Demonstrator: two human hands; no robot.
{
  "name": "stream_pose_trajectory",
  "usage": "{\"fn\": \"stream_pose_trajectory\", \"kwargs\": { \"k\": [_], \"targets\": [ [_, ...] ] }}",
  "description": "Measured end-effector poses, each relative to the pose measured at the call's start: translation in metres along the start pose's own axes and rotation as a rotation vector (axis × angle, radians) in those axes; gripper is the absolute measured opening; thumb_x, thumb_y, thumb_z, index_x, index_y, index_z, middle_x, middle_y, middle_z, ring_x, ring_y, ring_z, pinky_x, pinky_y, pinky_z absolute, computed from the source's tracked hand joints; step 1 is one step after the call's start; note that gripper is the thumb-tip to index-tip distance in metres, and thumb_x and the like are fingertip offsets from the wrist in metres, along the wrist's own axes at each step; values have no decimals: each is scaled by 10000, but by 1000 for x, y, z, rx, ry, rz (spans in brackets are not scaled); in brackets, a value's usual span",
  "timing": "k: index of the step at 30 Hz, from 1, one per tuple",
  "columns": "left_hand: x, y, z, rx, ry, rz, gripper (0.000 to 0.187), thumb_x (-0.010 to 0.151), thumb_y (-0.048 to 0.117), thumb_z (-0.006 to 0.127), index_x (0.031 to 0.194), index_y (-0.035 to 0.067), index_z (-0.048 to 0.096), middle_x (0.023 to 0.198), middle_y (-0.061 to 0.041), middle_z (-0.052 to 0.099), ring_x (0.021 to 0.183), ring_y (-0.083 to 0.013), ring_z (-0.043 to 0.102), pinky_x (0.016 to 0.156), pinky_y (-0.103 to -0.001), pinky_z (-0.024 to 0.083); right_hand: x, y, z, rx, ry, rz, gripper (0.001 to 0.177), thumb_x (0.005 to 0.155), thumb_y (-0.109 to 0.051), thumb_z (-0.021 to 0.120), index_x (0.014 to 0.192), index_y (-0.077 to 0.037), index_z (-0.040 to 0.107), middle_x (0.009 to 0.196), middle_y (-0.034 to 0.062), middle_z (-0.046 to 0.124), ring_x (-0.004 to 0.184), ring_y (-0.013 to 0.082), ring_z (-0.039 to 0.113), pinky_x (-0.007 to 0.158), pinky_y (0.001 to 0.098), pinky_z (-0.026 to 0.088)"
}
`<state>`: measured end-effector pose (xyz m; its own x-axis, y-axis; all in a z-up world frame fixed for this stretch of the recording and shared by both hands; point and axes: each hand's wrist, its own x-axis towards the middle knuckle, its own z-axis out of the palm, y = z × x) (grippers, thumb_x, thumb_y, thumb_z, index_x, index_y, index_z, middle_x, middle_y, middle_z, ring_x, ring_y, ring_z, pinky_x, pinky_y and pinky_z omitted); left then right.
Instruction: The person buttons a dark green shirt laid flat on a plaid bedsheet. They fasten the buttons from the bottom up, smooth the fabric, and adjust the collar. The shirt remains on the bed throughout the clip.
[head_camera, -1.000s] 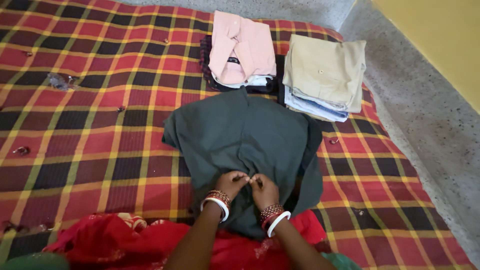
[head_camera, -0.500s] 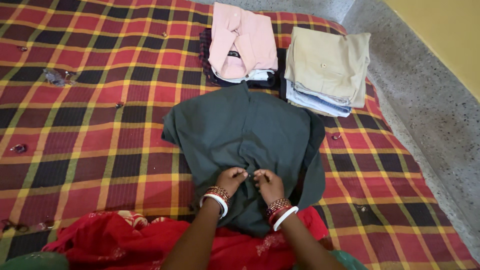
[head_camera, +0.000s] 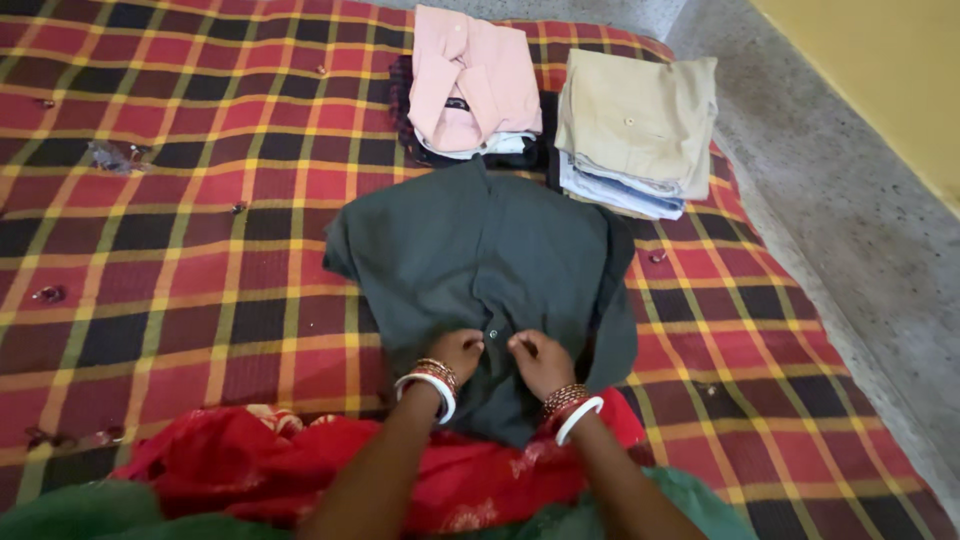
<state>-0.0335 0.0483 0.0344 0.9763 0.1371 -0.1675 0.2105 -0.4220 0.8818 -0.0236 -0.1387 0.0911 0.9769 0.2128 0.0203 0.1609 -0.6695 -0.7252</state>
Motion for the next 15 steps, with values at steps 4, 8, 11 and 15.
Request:
{"fn": "stream_pose_trajectory", "kwargs": {
  "k": [4, 8, 11, 15],
  "targets": [
    [-51, 43, -56, 213, 169, -71, 320, 860, 363, 748, 1108, 162, 760, 1178, -126, 727, 1112, -335, 689, 957, -429, 545, -40, -34, -39, -269, -339, 76, 492, 855, -484, 740, 1218, -165, 649, 854, 158, 762, 809, 298, 750, 743, 401, 567],
    [-94, 53, -91, 297, 424, -261, 649, 762, 480, 854, 1257, 129, 624, 1269, -198, 605, 1172, -398, 604, 946, -479, 504, -70, -28, -40, -460, -504, 1, 668, 804, -469, 834, 1337, -207, 526, 961, 186, 715, 908, 372, 690, 782, 451, 534],
    [-109, 42, -90, 227, 473, -241, 1049, 638, 598, 965, 1361, 12, 482, 1321, -285, 549, 1177, -438, 574, 964, -486, 480, -74, -3, -27, -416, -352, -139, 495, 834, -351, 754, 1278, -199, 597, 900, 164, 748, 843, 358, 719, 756, 449, 555],
    [-110, 17, -90, 230, 92, -268, 592, 858, 430, 763, 1340, 145, 572, 1323, -173, 640, 1201, -378, 624, 1021, -481, 496, -72, 25, -29, -180, -86, 41, 329, 813, -152, 709, 1136, -182, 657, 869, 111, 778, 816, 269, 774, 744, 398, 599]
  ]
}}
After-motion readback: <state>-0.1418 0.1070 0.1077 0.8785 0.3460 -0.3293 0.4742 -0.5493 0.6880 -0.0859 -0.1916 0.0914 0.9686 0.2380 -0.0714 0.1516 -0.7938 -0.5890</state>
